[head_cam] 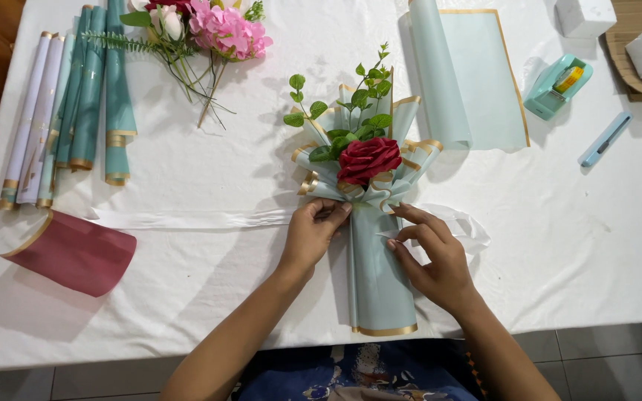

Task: The person wraps a white ribbon around a bouquet of flowers that is already wrapped in light blue paper. They tie the ribbon into a neat bow and adjust the loops to finish the presentation.

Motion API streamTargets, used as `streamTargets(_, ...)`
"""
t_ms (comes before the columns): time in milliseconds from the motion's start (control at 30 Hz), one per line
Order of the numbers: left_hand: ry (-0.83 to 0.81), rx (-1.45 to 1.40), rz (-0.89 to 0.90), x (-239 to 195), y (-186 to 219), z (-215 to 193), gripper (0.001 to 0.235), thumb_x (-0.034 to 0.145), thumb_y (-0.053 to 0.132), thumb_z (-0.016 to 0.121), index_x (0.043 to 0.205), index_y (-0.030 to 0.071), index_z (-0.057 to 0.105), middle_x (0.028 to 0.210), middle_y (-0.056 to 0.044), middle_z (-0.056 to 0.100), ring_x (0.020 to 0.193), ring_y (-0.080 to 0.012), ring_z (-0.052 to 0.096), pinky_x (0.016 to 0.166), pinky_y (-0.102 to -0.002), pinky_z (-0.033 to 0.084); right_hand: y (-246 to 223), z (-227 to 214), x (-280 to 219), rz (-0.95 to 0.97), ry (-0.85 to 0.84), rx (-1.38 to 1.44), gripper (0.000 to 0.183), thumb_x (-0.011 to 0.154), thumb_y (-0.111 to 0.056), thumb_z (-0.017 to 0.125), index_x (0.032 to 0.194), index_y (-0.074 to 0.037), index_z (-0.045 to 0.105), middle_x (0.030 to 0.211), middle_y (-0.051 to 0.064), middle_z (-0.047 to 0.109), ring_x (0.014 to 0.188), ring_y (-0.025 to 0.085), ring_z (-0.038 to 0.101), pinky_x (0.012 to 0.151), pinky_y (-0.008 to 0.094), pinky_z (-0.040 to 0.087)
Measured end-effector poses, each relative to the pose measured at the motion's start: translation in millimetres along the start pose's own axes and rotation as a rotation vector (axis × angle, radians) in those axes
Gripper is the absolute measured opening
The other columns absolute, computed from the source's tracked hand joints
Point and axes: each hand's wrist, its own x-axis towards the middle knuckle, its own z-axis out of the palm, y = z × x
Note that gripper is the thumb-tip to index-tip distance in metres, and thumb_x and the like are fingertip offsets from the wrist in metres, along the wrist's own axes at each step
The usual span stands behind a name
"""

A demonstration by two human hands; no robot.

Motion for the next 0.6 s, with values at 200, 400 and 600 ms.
streamTargets(200, -0.018, -0.079, -0.016, 8, -7, -1, 0.019, 0.079, 0.016, 0.069, 0.090, 0.001, 0.066, 0.082, -0.005, 0.057, 0.077, -0.0107, 0.057, 0.066, -0.019, 0.053, 4, 0, -2, 0.011, -0.036, 0.014, 0.009, 0.073, 0.002, 0.068, 0.078, 0.001, 0.060, 0.109, 0.023, 0.061, 0.108, 0.045, 0.054, 0.089, 0.055, 0.043)
streamTargets(400, -0.063, -0.071, -0.014, 15, -12, -2, 0.021, 0.081, 0.011, 0.066, 0.095, -0.005, 0.065, 0.087, -0.013, 0.060, 0.083, -0.0161, 0.060, 0.073, -0.025, 0.054, 10, 1, -2, 0.027, -0.061, 0.041, 0.009, 0.075, 0.000, 0.067, 0.078, 0.000, 0.059, 0.110, 0.022, 0.061, 0.108, 0.044, 0.055, 0.088, 0.055, 0.044)
streamTargets(600, -0.059, -0.065, 0.017, 13, -7, -1, 0.021, 0.077, 0.007, 0.068, 0.092, -0.007, 0.065, 0.083, -0.016, 0.062, 0.079, -0.0160, 0.062, 0.069, -0.023, 0.055, 13, 1, -3, 0.043, -0.067, 0.073, 0.009, 0.074, 0.001, 0.067, 0.079, 0.000, 0.060, 0.110, 0.022, 0.061, 0.107, 0.044, 0.055, 0.082, 0.053, 0.049)
